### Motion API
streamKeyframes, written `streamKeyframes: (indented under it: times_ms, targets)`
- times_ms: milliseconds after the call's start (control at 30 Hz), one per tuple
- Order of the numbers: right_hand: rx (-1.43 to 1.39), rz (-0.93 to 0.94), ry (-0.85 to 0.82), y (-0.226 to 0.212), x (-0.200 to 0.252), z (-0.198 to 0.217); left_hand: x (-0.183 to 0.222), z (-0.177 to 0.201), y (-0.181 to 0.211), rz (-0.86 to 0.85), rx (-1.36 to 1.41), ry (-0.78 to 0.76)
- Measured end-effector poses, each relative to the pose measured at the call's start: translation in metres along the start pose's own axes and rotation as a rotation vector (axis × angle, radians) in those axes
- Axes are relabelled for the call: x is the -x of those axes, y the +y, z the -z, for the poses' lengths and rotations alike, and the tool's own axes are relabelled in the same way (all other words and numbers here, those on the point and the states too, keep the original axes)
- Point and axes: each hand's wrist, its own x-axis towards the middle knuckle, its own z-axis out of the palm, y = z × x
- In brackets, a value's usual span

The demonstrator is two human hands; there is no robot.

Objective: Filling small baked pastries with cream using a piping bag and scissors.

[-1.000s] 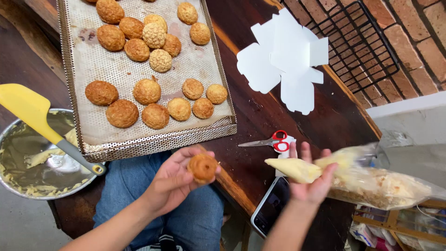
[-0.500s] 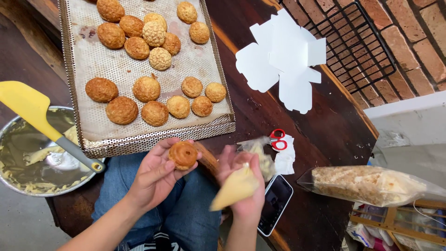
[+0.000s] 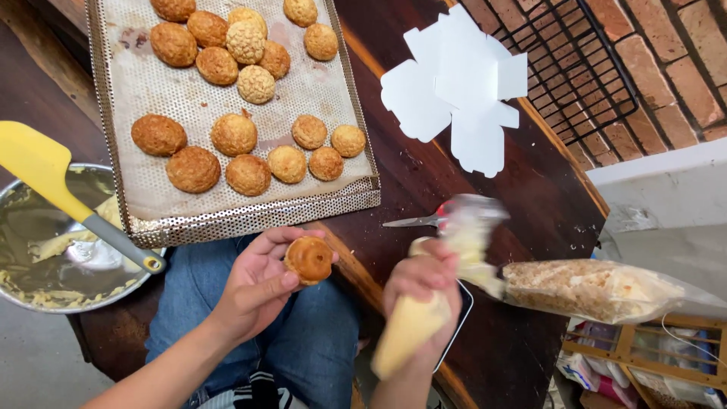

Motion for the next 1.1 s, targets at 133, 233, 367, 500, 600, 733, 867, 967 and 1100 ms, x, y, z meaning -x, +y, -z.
streamKeyframes:
  times_ms: [133,233,367,500,600,733,867,967,1100]
  targets:
    - [0.789,0.513,-0.078,-0.01,-0.015,-0.015,0.003,-0.005,-0.004,0.02,-0.028,-0.018]
    - [1.097,0.633,-0.174,-0.008,-0.018,-0.02,0.004,-0.006,-0.007,0.041,-0.046,-0.011]
    - [1.205,0.608,-0.21,0.001,-0.017,-0.018,0.003,-0.009,-0.008,0.074,-0.048,0.005]
    - [1.227,0.598,-0.221,0.006,-0.016,-0.018,0.002,-0.01,-0.012,0.088,-0.038,0.003]
    - [1.263,0.624,-0.243,0.013,-0.015,-0.021,0.001,-0.012,-0.013,0.108,-0.038,-0.003]
    - [1.317,0.535,-0.333,0.009,-0.014,-0.024,0.001,-0.01,-0.016,0.137,-0.054,-0.011]
    - [1.289,0.493,-0.373,0.002,-0.012,-0.025,0.002,-0.009,-0.02,0.149,-0.06,-0.014]
    - [1.308,0.448,-0.408,-0.006,-0.01,-0.025,0.002,-0.007,-0.021,0.154,-0.065,-0.015]
    - [1.306,0.442,-0.402,-0.007,-0.011,-0.025,0.003,-0.007,-0.021,0.155,-0.067,-0.014]
